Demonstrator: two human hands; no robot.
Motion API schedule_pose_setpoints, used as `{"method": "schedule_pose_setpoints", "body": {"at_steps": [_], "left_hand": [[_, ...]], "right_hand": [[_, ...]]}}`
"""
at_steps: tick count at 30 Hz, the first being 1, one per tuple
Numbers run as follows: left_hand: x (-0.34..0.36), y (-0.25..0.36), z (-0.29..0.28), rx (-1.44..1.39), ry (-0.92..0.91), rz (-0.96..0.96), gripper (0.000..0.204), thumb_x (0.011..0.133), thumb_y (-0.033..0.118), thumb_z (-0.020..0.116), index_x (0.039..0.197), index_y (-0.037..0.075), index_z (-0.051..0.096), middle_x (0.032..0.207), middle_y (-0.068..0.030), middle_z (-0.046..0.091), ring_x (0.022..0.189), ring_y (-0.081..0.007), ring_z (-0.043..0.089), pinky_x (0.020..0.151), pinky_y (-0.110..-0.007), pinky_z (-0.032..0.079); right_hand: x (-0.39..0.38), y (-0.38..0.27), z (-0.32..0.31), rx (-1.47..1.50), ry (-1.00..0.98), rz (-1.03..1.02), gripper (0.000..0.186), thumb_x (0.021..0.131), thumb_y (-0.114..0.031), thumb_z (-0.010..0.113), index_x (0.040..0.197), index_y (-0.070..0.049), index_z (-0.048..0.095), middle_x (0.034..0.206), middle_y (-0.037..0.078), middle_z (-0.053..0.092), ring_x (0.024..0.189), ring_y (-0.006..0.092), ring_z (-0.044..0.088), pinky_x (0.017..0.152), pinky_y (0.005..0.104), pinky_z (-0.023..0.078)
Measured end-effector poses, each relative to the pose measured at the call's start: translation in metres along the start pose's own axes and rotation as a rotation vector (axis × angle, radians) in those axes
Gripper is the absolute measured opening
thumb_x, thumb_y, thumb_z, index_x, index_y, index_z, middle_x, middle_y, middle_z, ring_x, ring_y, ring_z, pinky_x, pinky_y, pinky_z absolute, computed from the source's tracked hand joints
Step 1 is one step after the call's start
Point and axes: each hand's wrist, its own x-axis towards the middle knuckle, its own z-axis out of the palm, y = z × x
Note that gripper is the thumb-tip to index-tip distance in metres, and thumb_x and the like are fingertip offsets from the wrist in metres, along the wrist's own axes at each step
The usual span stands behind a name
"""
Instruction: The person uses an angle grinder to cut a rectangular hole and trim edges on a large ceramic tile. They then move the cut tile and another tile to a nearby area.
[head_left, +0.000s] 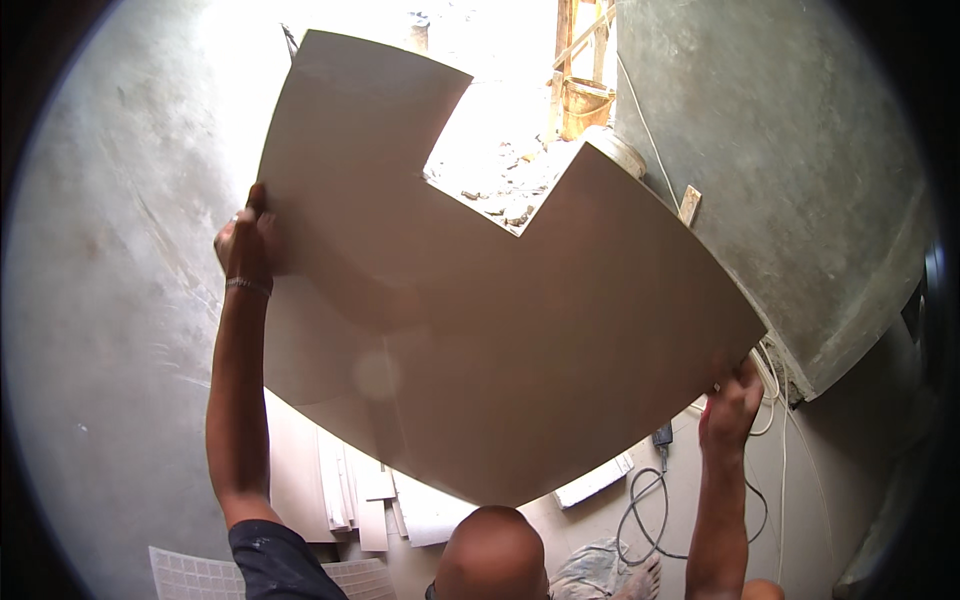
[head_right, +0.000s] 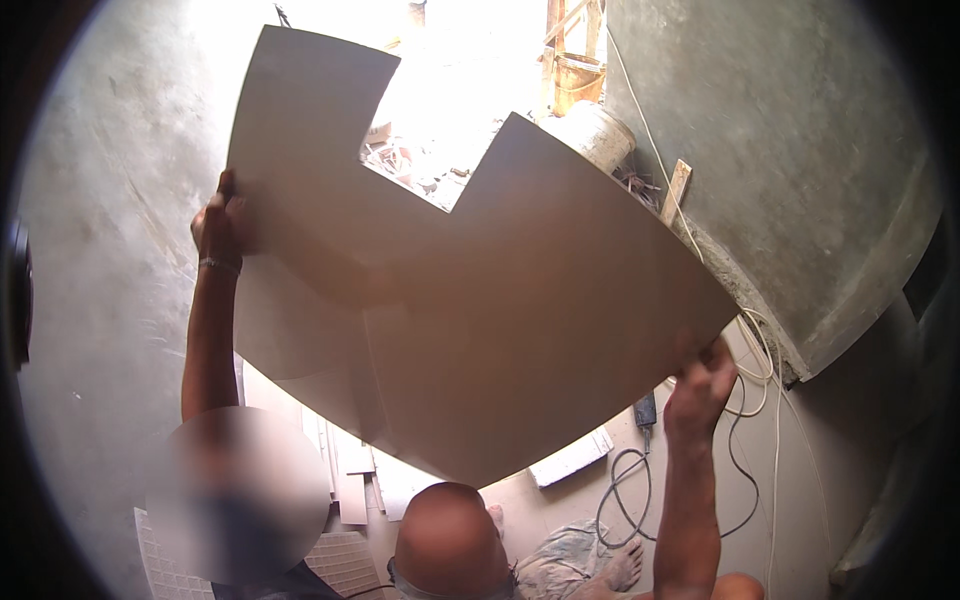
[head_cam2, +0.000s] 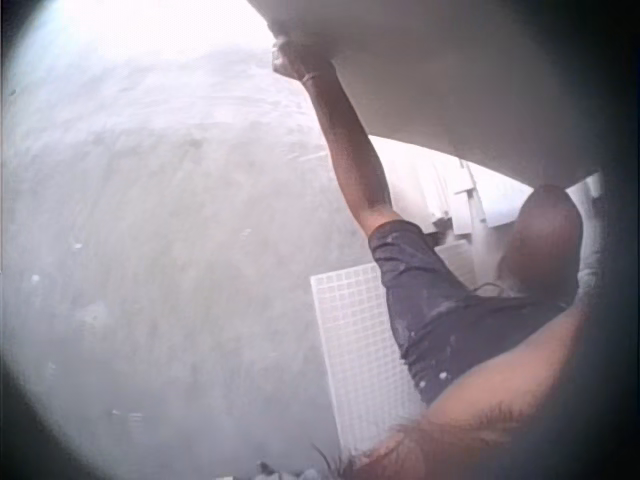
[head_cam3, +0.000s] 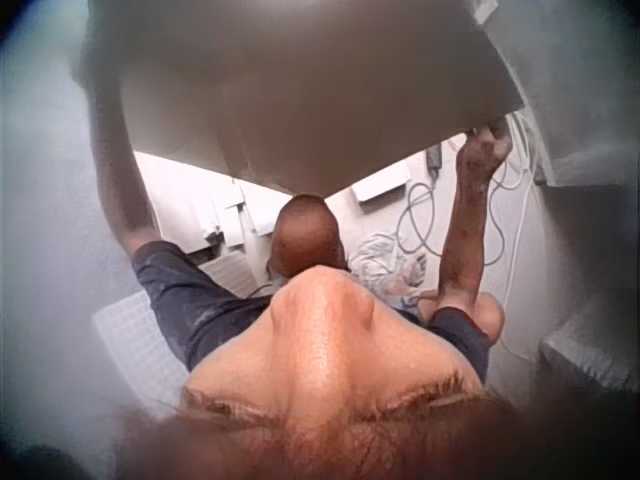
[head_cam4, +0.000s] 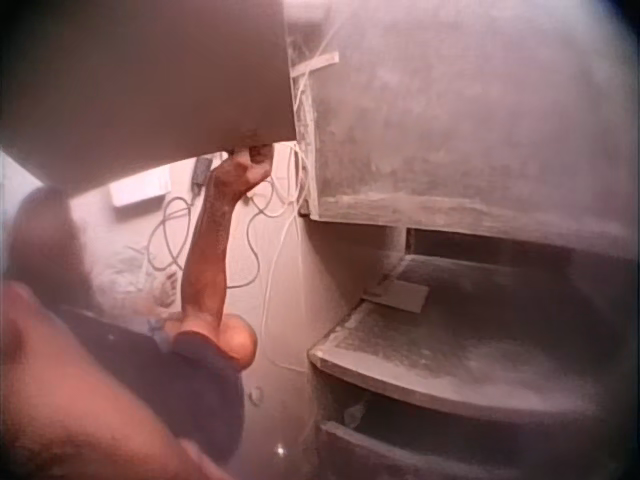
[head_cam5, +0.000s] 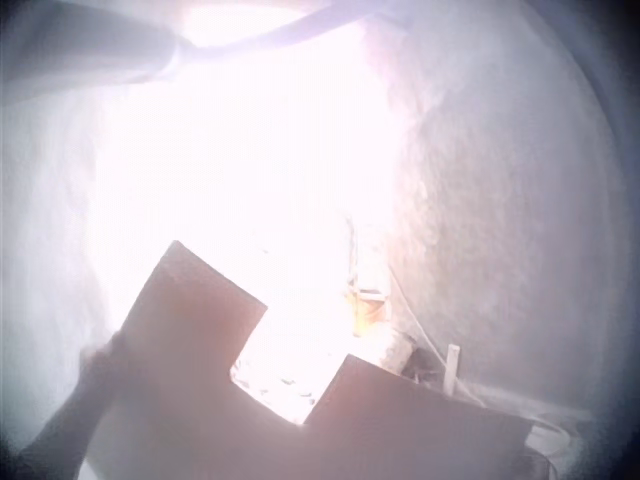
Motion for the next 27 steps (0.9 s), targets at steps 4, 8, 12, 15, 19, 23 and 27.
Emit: {"method": "schedule_pose_setpoints", "body": {"at_steps": [4,8,12,15,19,23,27], "left_hand": [[-0.051,0.027,-0.042,-0.223,0.133,-0.043,0.053,0.098,0.041,0.082,0.117,-0.008,0.074,0.108,-0.0099,0.075,0.094,-0.0198,0.071,0.084,-0.035,0.059],[-0.1,0.037,-0.08,-0.2,0.29,-0.03,0.058,0.102,0.043,0.076,0.127,-0.009,0.07,0.118,-0.0148,0.073,0.104,-0.0261,0.07,0.092,-0.041,0.059],[-0.154,0.022,-0.105,-0.176,0.312,-0.035,0.063,0.108,0.047,0.065,0.136,-0.009,0.065,0.129,-0.0183,0.07,0.113,-0.0318,0.069,0.098,-0.044,0.059],[-0.188,0.004,-0.112,-0.187,0.322,-0.053,0.067,0.112,0.049,0.057,0.147,-0.008,0.057,0.143,-0.0203,0.062,0.129,-0.0355,0.062,0.109,-0.047,0.054],[-0.229,-0.024,-0.118,-0.196,0.431,-0.044,0.072,0.112,0.051,0.054,0.155,-0.007,0.049,0.155,-0.0197,0.054,0.143,-0.0356,0.051,0.122,-0.049,0.041],[-0.258,-0.044,-0.117,-0.247,0.464,-0.039,0.076,0.113,0.055,0.051,0.162,-0.002,0.041,0.163,-0.0178,0.047,0.149,-0.0354,0.044,0.127,-0.049,0.034],[-0.274,-0.065,-0.115,-0.213,0.536,-0.084,0.077,0.113,0.058,0.048,0.163,0.001,0.04,0.164,-0.016,0.046,0.148,-0.0341,0.045,0.125,-0.048,0.036]], "right_hand": [[0.059,-0.024,0.017,0.04,-0.018,-0.072,0.036,0.105,-0.025,0.073,0.128,0.003,0.067,0.108,0.007,0.075,0.098,0.0142,0.069,0.086,0.0292,0.052],[0.134,-0.034,0.063,0.12,-0.119,-0.061,0.044,0.103,-0.025,0.077,0.135,0.002,0.065,0.119,0.01,0.075,0.106,0.0168,0.07,0.092,0.0306,0.054],[0.201,-0.019,0.108,0.335,-0.35,-0.074,0.041,0.099,-0.022,0.078,0.132,0.001,0.068,0.119,0.01,0.075,0.108,0.02,0.071,0.094,0.0345,0.057],[0.242,0.001,0.147,0.214,-0.349,-0.07,0.036,0.106,-0.03,0.069,0.129,-0.002,0.072,0.12,0.009,0.073,0.102,0.0198,0.071,0.086,0.0308,0.057],[0.247,0.024,0.182,-0.137,-0.491,-0.463,0.026,0.108,-0.017,0.056,0.118,0.002,0.072,0.104,0.004,0.073,0.09,0.01,0.067,0.077,0.0286,0.057],[0.262,0.051,0.214,0.174,-0.427,-0.024,0.025,0.101,-0.021,0.061,0.113,-0.003,0.074,0.089,0.003,0.07,0.069,0.011,0.062,0.059,0.0276,0.048],[0.28,0.092,0.217,-0.244,-0.57,-0.599,0.027,0.105,-0.024,0.065,0.121,-0.003,0.073,0.106,0.005,0.071,0.091,0.0155,0.066,0.077,0.0286,0.053]]}}
